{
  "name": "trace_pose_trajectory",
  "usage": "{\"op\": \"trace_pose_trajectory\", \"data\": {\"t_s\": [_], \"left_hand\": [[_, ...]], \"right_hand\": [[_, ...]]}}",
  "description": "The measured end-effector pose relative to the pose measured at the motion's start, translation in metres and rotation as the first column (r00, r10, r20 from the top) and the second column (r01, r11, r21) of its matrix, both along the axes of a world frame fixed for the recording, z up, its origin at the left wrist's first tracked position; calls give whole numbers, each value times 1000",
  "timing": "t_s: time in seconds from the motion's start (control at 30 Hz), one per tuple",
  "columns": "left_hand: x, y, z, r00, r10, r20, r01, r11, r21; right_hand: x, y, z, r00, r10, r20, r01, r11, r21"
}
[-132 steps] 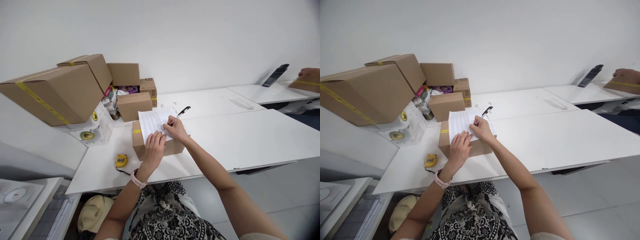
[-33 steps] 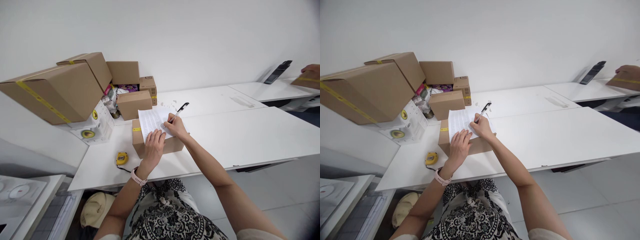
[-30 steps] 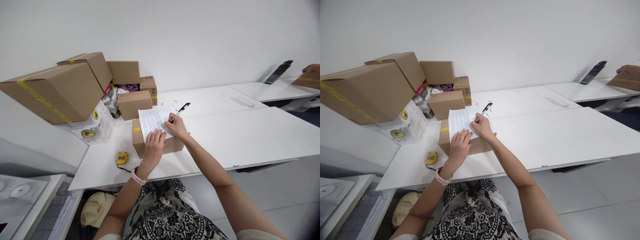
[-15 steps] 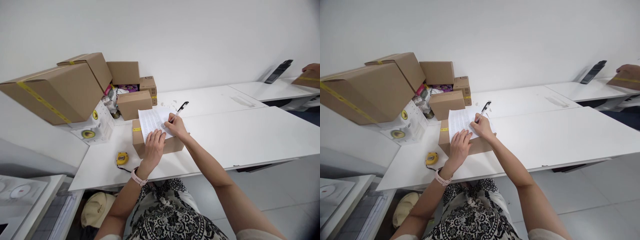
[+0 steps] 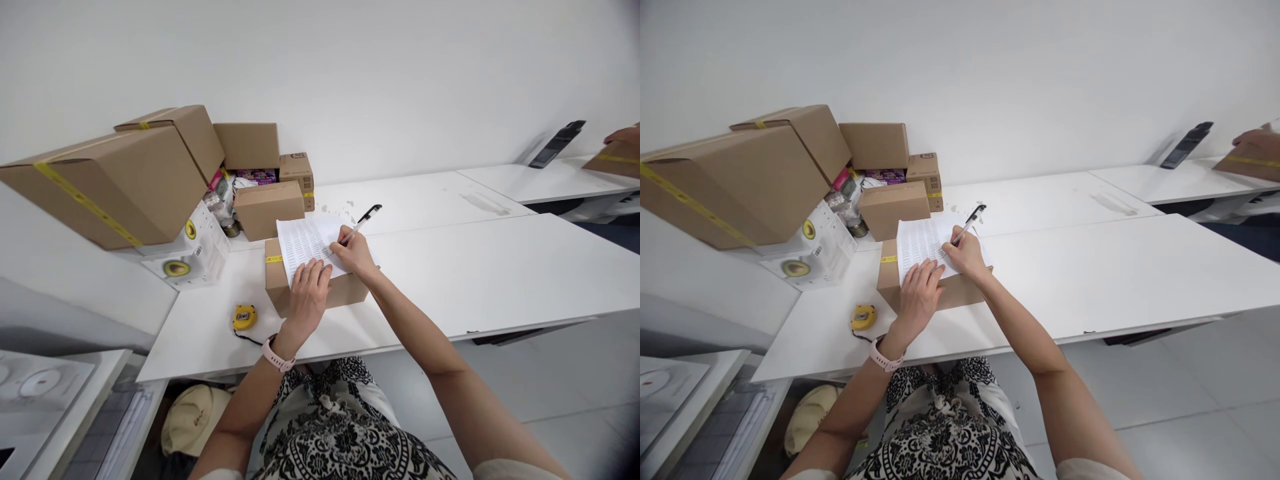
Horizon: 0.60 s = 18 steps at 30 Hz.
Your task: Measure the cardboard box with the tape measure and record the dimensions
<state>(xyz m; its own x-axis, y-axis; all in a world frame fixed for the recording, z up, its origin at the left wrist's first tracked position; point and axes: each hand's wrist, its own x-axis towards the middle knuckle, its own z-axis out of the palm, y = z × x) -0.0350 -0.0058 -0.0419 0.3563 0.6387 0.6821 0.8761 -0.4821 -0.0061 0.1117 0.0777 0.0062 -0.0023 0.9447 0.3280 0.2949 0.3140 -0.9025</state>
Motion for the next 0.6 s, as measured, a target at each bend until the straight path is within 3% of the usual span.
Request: {"op": "trace_pose_trajectory", "data": {"t_s": [0.6], "left_hand": [[0,-1,1,1000,3,-6,-3,1000,-19]], "right_hand": [[0,0,0,999,7,50,-6,1000,-12]]}}
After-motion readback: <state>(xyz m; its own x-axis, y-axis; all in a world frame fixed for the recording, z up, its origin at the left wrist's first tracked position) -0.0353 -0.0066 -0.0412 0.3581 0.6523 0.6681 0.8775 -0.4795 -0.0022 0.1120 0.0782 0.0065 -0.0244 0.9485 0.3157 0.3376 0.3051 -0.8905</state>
